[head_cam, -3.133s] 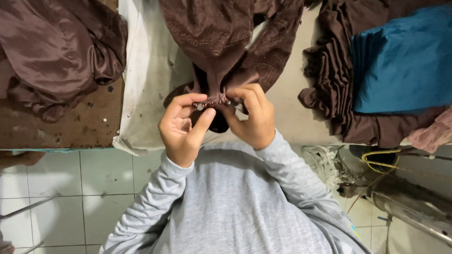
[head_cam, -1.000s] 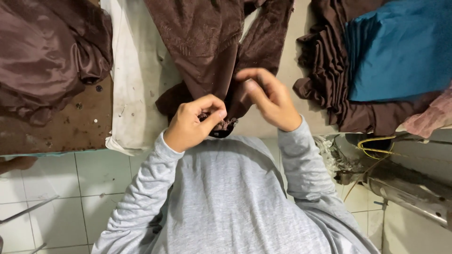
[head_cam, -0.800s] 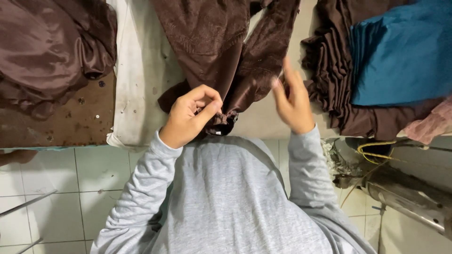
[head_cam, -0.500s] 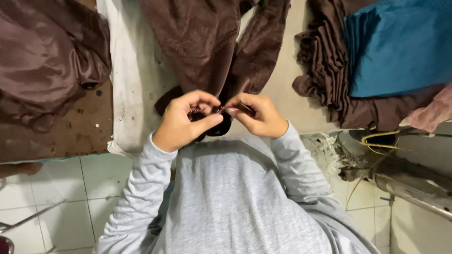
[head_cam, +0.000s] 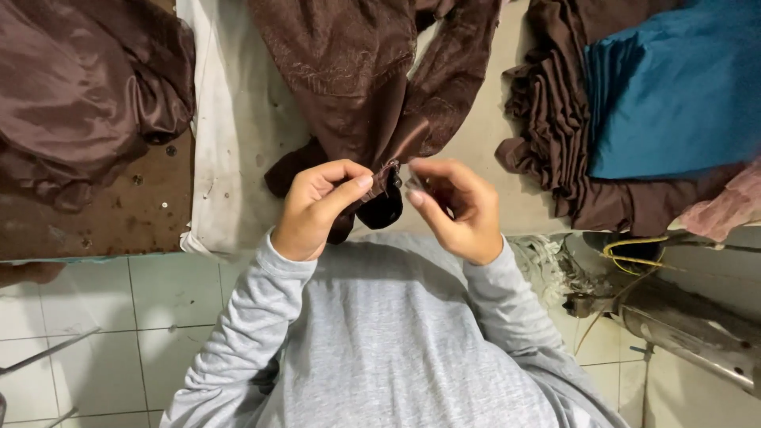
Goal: Trimming excess threads from brown fabric garments using small scissors.
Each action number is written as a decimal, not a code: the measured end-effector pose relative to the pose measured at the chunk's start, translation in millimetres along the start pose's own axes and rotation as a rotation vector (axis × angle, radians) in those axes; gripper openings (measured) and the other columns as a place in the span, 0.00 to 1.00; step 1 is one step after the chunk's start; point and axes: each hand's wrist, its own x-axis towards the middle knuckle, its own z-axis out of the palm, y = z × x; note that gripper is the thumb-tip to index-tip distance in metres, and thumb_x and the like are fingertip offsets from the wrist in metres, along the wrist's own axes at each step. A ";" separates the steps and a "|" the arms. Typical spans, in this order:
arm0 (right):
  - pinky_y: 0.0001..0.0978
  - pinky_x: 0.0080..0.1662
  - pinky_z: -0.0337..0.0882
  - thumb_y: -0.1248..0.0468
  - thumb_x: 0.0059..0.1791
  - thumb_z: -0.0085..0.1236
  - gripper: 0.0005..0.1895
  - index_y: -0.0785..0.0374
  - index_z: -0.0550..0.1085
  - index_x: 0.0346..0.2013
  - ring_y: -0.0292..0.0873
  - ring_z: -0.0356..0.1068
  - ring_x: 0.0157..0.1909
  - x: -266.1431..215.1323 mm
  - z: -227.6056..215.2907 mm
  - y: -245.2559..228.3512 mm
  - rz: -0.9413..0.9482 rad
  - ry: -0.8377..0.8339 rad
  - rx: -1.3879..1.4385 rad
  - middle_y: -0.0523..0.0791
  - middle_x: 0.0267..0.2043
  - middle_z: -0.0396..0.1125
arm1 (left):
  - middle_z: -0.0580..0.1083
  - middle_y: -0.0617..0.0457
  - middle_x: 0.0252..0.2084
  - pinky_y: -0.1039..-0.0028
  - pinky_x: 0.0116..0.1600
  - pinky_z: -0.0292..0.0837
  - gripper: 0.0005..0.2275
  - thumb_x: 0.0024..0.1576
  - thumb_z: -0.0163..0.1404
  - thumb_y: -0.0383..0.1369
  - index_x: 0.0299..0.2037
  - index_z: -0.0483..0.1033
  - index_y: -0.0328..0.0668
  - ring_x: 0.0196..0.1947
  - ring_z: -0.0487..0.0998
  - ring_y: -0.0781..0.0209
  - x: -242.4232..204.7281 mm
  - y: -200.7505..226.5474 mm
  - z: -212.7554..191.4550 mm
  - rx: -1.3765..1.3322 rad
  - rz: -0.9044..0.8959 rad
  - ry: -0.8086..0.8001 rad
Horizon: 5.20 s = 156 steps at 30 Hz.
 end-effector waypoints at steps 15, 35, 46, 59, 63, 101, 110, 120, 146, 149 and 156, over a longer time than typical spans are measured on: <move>0.24 0.22 0.67 0.73 0.44 0.72 0.14 0.76 0.79 0.42 0.40 0.67 0.21 4.5 15.6 -13.9 -0.223 0.102 -0.183 0.50 0.27 0.71 | 0.73 0.50 0.29 0.80 0.44 0.68 0.07 0.58 0.56 0.29 0.37 0.82 0.30 0.34 0.69 0.70 -7.8 7.1 8.0 0.047 0.152 -0.011; 0.26 0.22 0.59 0.68 0.44 0.75 0.21 0.74 0.75 0.45 0.34 0.57 0.19 13.3 3.7 -2.7 -0.232 0.062 -0.089 0.46 0.24 0.63 | 0.75 0.48 0.32 0.76 0.48 0.71 0.09 0.58 0.54 0.29 0.40 0.80 0.26 0.37 0.73 0.66 -9.0 5.3 4.1 -0.142 0.068 -0.002; 0.26 0.27 0.59 0.73 0.47 0.67 0.02 0.67 0.80 0.33 0.35 0.56 0.20 26.0 10.1 -9.4 -0.130 -0.024 -0.057 0.46 0.20 0.64 | 0.74 0.54 0.28 0.83 0.42 0.70 0.06 0.54 0.61 0.27 0.37 0.81 0.30 0.33 0.72 0.73 -6.5 9.5 5.6 -0.056 0.005 -0.012; 0.31 0.42 0.68 0.71 0.57 0.52 0.22 0.71 0.68 0.66 0.40 0.64 0.42 8.1 -6.1 12.1 -0.268 0.037 -0.175 0.54 0.45 0.65 | 0.74 0.51 0.30 0.79 0.48 0.72 0.08 0.56 0.58 0.27 0.40 0.81 0.28 0.35 0.73 0.71 -7.7 19.0 12.1 -0.231 -0.020 0.093; 0.26 0.29 0.70 0.76 0.44 0.71 0.21 0.74 0.78 0.52 0.39 0.67 0.29 0.5 14.4 -0.4 -0.260 0.127 -0.110 0.54 0.37 0.70 | 0.73 0.51 0.30 0.77 0.49 0.72 0.07 0.55 0.59 0.26 0.40 0.80 0.27 0.36 0.72 0.69 -11.5 22.3 17.2 -0.285 -0.005 0.107; 0.29 0.23 0.68 0.72 0.44 0.72 0.16 0.75 0.80 0.45 0.42 0.66 0.22 29.1 47.1 -34.7 -0.483 0.123 -0.273 0.52 0.32 0.72 | 0.79 0.43 0.44 0.71 0.56 0.72 0.11 0.60 0.53 0.28 0.48 0.80 0.26 0.46 0.75 0.62 -27.0 45.1 -1.6 -0.342 0.031 0.101; 0.26 0.25 0.61 0.66 0.48 0.68 0.23 0.75 0.75 0.54 0.35 0.58 0.23 49.5 51.0 -31.7 -0.226 0.001 -0.062 0.50 0.36 0.68 | 0.76 0.48 0.33 0.77 0.48 0.71 0.10 0.60 0.54 0.29 0.45 0.80 0.28 0.38 0.73 0.67 -20.3 43.6 -42.9 -0.187 0.024 -0.010; 0.31 0.38 0.64 0.68 0.52 0.63 0.06 0.69 0.75 0.37 0.42 0.64 0.35 96.5 47.5 -10.5 -0.148 -0.298 -0.036 0.50 0.36 0.67 | 0.74 0.50 0.31 0.66 0.40 0.77 0.08 0.50 0.60 0.19 0.38 0.81 0.39 0.32 0.80 0.50 22.8 87.5 -78.3 0.753 0.600 -0.022; 0.21 0.14 0.55 0.75 0.43 0.64 0.04 0.67 0.76 0.30 0.32 0.53 0.11 91.8 25.3 -6.8 0.507 0.083 0.262 0.44 0.15 0.60 | 0.79 0.43 0.43 0.57 0.55 0.74 0.15 0.52 0.54 0.18 0.50 0.75 0.36 0.46 0.81 0.45 55.1 47.4 -107.7 0.663 0.518 -0.203; 0.23 0.12 0.56 0.72 0.45 0.64 0.04 0.70 0.76 0.32 0.34 0.54 0.08 96.2 25.5 7.3 0.510 0.098 0.404 0.45 0.14 0.60 | 0.80 0.45 0.43 0.59 0.54 0.74 0.11 0.55 0.57 0.26 0.48 0.79 0.38 0.46 0.82 0.47 63.9 39.3 -99.2 0.580 0.517 -0.302; 0.23 0.11 0.60 0.71 0.46 0.64 0.08 0.70 0.74 0.37 0.36 0.59 0.06 95.7 26.5 -0.1 0.476 0.179 0.457 0.47 0.13 0.62 | 0.78 0.52 0.31 0.73 0.35 0.76 0.05 0.56 0.59 0.25 0.40 0.81 0.45 0.28 0.81 0.58 82.3 2.0 -66.7 0.536 0.422 -0.109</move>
